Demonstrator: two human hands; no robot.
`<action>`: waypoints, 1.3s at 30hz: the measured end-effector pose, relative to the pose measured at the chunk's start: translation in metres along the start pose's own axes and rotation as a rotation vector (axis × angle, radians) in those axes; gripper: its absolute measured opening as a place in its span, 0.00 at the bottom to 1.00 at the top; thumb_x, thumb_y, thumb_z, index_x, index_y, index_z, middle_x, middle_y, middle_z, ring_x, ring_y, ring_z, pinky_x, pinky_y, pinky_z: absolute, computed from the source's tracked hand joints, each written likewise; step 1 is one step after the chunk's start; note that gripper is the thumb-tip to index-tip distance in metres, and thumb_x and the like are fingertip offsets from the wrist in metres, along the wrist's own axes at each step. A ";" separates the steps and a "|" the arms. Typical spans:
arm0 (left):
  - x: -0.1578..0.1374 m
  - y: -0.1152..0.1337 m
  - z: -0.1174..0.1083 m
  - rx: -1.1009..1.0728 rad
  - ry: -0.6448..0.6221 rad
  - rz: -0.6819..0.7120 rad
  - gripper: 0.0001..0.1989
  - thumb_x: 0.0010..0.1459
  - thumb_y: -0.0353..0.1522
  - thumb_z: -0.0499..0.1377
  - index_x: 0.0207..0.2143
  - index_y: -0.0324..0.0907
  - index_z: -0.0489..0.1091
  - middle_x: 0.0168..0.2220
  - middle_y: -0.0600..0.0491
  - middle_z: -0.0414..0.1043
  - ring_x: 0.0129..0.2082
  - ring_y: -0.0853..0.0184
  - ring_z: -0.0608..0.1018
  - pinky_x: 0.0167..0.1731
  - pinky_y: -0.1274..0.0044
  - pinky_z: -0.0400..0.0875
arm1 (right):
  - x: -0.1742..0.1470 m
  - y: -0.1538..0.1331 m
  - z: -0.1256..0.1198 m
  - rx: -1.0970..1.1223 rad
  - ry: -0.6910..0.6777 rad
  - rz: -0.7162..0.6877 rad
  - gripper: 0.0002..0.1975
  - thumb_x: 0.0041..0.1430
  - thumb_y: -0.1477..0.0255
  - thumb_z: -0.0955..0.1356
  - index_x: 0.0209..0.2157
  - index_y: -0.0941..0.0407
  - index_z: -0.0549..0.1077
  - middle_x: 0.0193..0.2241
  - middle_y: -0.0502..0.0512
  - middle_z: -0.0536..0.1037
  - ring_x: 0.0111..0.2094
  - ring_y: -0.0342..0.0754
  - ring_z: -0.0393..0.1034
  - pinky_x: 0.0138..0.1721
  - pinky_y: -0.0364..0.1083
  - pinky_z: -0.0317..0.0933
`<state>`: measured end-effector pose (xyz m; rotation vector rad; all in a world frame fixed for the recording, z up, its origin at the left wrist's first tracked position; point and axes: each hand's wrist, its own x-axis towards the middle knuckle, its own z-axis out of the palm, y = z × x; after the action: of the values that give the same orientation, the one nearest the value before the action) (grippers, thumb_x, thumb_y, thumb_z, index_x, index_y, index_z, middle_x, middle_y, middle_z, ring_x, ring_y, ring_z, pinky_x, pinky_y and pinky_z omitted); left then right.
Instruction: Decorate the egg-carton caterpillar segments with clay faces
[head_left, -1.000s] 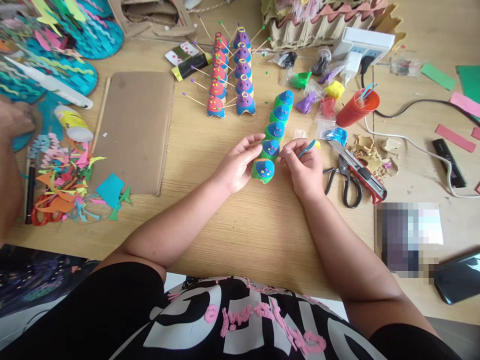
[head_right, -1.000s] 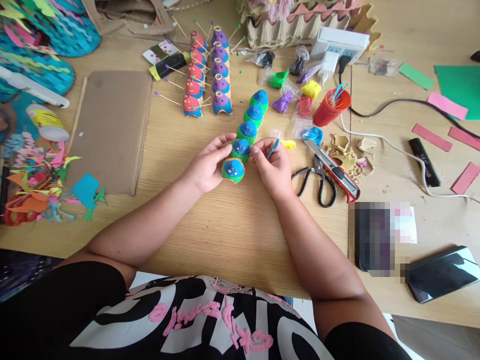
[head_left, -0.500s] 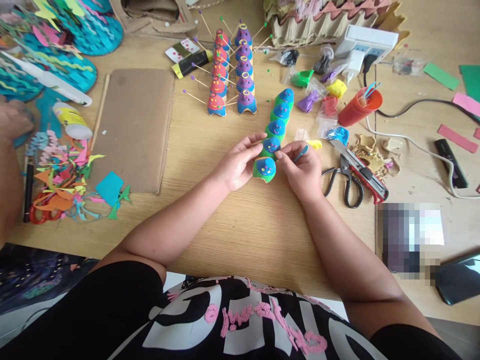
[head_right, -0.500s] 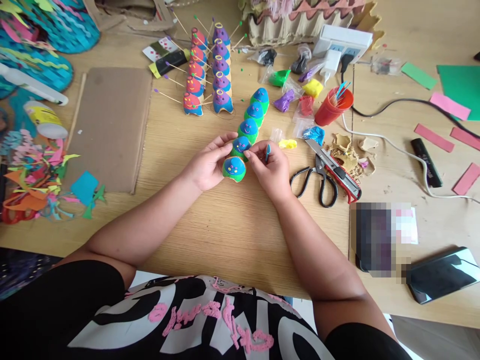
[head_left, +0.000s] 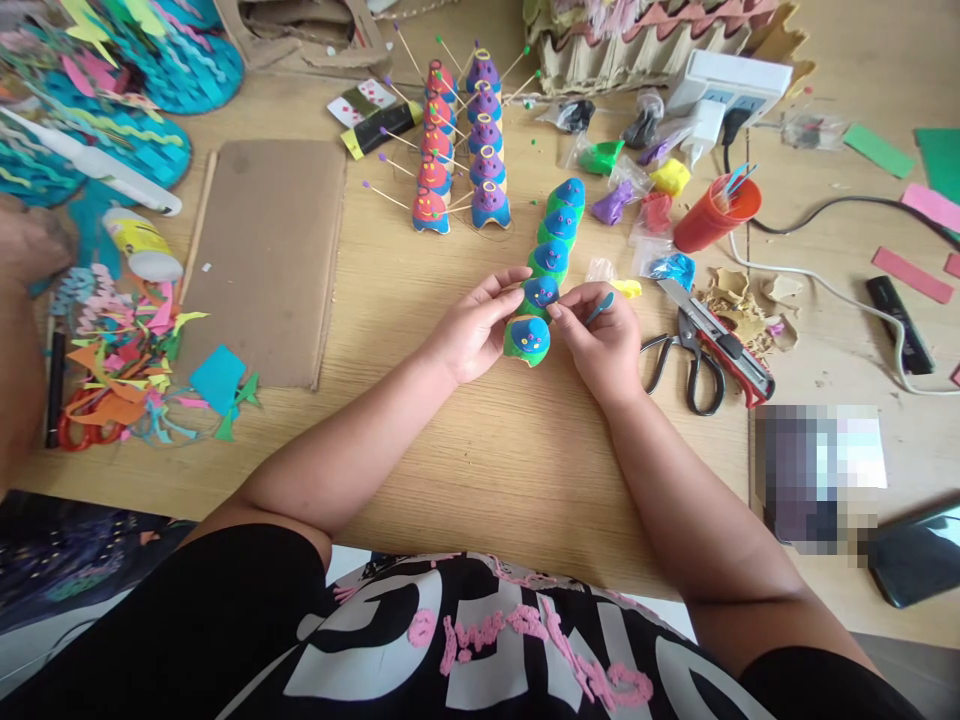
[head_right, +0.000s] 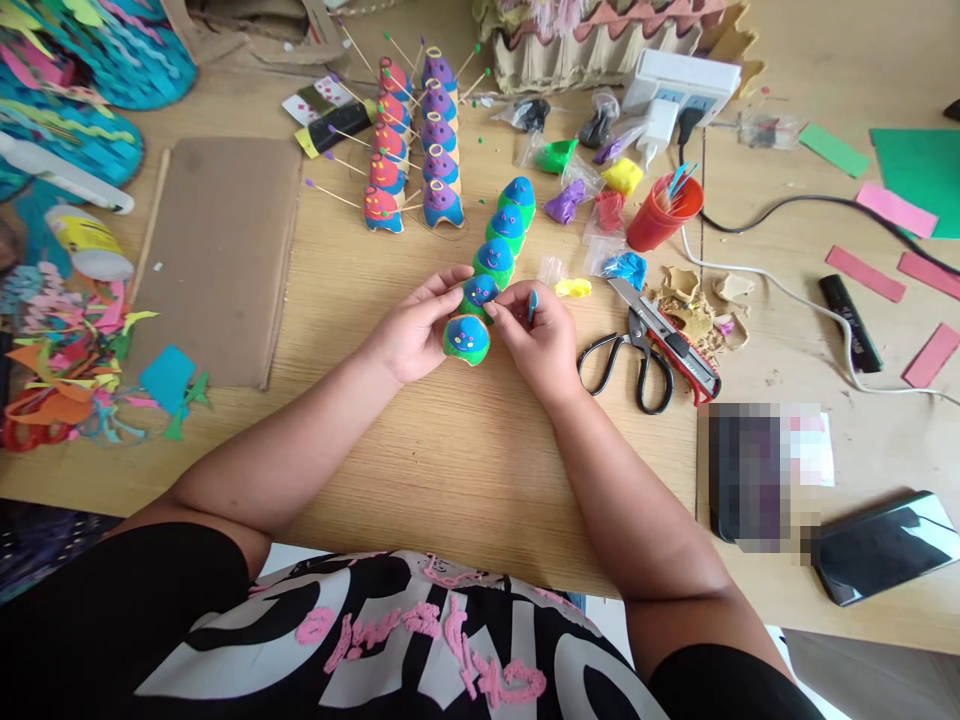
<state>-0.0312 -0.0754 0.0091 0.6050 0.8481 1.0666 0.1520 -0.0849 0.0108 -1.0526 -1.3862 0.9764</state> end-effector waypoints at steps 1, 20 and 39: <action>-0.002 0.002 0.003 -0.033 0.019 -0.015 0.10 0.67 0.30 0.68 0.49 0.45 0.77 0.45 0.55 0.86 0.39 0.71 0.86 0.35 0.80 0.78 | 0.000 0.001 0.000 -0.003 -0.002 -0.002 0.25 0.60 0.45 0.77 0.34 0.52 0.75 0.28 0.47 0.78 0.28 0.42 0.69 0.31 0.46 0.64; -0.006 0.008 0.013 -0.130 0.047 -0.073 0.07 0.69 0.24 0.64 0.46 0.43 0.77 0.43 0.55 0.86 0.34 0.73 0.85 0.32 0.82 0.76 | 0.000 0.000 0.001 0.072 0.003 0.030 0.24 0.56 0.47 0.80 0.34 0.52 0.75 0.28 0.47 0.77 0.28 0.41 0.68 0.31 0.45 0.64; -0.008 0.009 0.014 -0.097 0.045 -0.094 0.10 0.68 0.27 0.66 0.50 0.44 0.76 0.45 0.55 0.86 0.34 0.72 0.86 0.31 0.82 0.78 | 0.006 0.002 -0.003 0.136 -0.068 0.154 0.31 0.49 0.43 0.82 0.31 0.52 0.70 0.25 0.44 0.68 0.27 0.40 0.59 0.29 0.45 0.55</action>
<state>-0.0261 -0.0797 0.0258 0.4568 0.8514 1.0324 0.1549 -0.0784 0.0107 -1.0432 -1.2878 1.2121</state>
